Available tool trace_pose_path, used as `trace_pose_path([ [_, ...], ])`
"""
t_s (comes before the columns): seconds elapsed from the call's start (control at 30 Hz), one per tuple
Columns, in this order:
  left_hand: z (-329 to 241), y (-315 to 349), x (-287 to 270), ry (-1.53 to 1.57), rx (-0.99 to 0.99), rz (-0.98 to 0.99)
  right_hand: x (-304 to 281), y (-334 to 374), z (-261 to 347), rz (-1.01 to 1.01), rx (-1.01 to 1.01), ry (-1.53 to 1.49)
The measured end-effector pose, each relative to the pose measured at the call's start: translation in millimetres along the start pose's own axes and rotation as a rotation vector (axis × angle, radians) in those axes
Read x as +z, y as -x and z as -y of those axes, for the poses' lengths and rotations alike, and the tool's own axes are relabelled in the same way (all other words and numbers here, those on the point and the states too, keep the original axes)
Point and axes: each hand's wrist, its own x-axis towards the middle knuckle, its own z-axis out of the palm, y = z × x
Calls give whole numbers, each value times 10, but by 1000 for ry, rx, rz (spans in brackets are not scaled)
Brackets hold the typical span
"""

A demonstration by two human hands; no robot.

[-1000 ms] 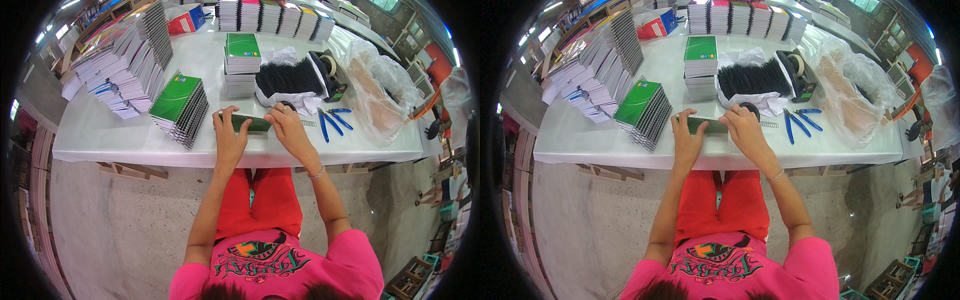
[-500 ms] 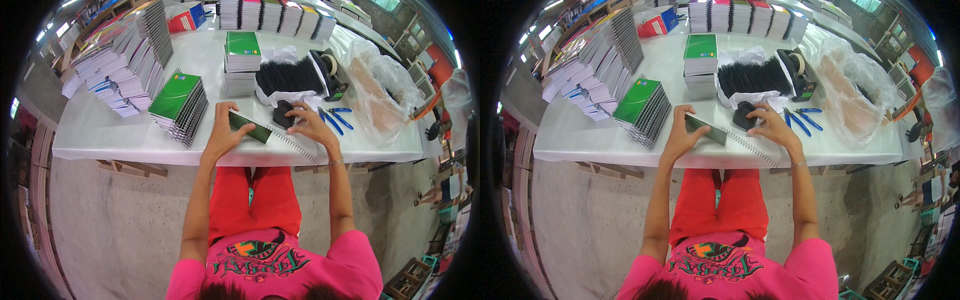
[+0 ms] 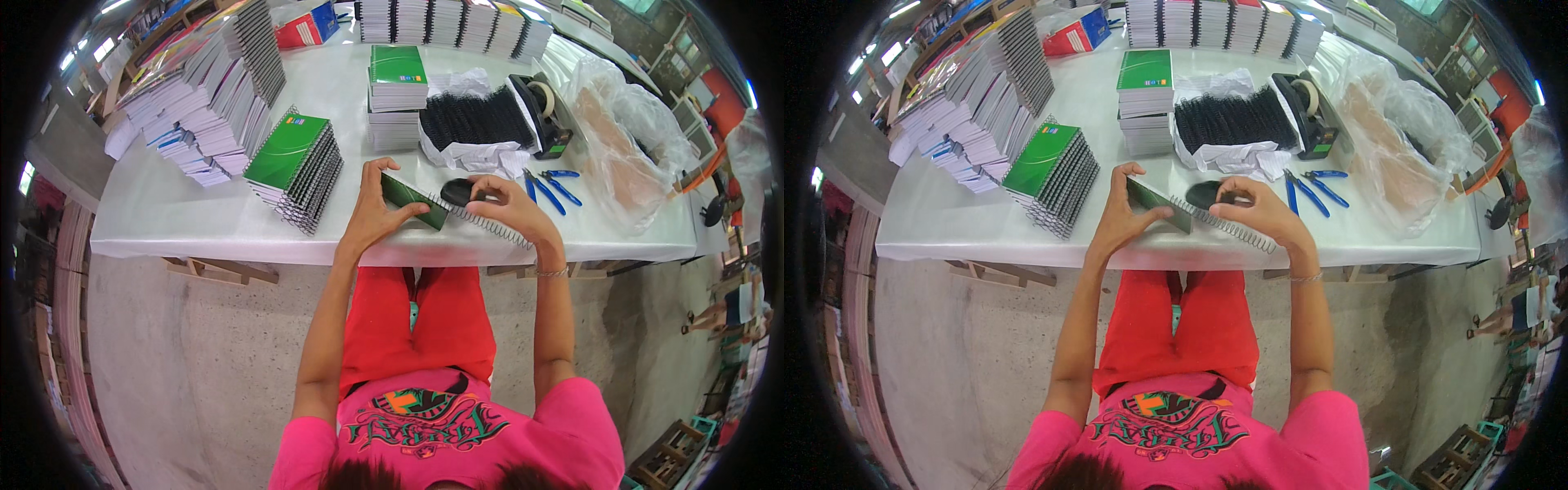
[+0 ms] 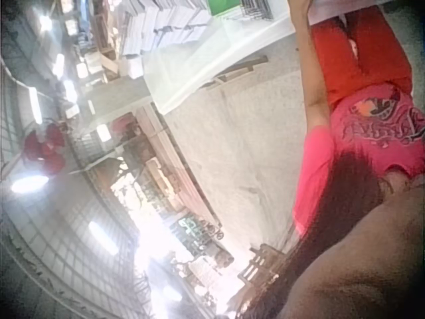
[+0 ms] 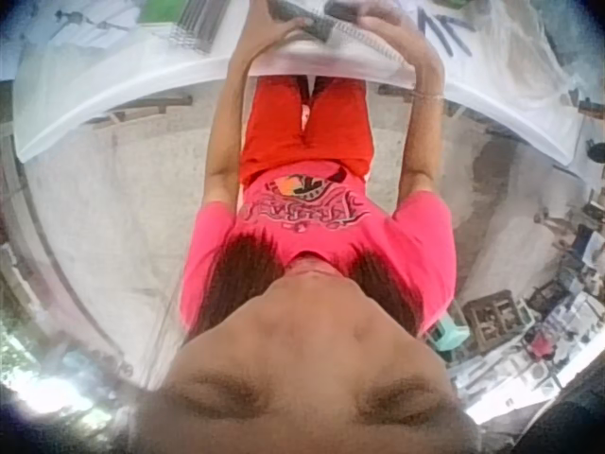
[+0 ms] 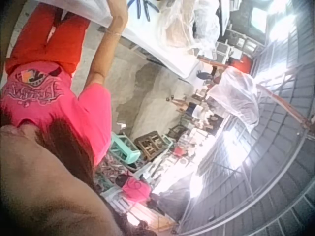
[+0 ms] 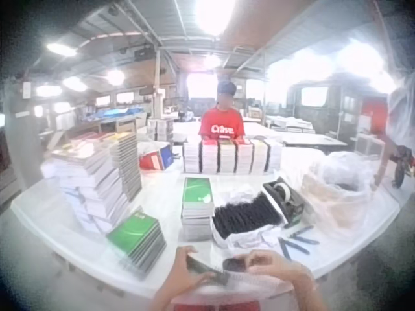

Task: The person finishes spiral-bound notebooks by inserting a wire coil, trimming it with blue pliers, and tucking the ends by hand before placing them on a stack.

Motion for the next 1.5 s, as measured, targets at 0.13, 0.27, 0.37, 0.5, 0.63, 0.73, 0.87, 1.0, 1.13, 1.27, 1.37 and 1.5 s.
trace_pose_path([
  [0.13,53,-28,-4,-29,51,-22,39,103,225,133,-119,27],
  [0.27,61,-24,20,19,60,-44,-52,-88,103,-90,-9,203],
  [0.37,39,-10,18,-14,88,-20,48,94,156,73,-95,69],
  [0.5,47,-50,40,54,66,-27,-20,-148,-139,-308,-110,618],
  [0.63,27,-35,70,97,34,-12,-62,-84,-194,-243,-158,640],
  [0.73,47,-5,58,136,7,7,-92,-19,-115,132,-21,-656],
  [0.87,52,9,62,173,-30,44,-219,-42,41,336,-49,-564],
  [1.0,106,16,67,248,-54,70,-104,-156,197,114,148,-31],
  [1.13,22,12,64,242,-71,83,-117,-85,194,196,-49,-483],
  [1.27,10,-11,48,242,-81,117,-116,-276,111,308,137,51],
  [1.37,46,-12,39,237,-36,77,-118,-97,194,316,-15,-619],
  [1.5,8,19,43,233,-60,130,3,-240,161,351,93,-26],
])
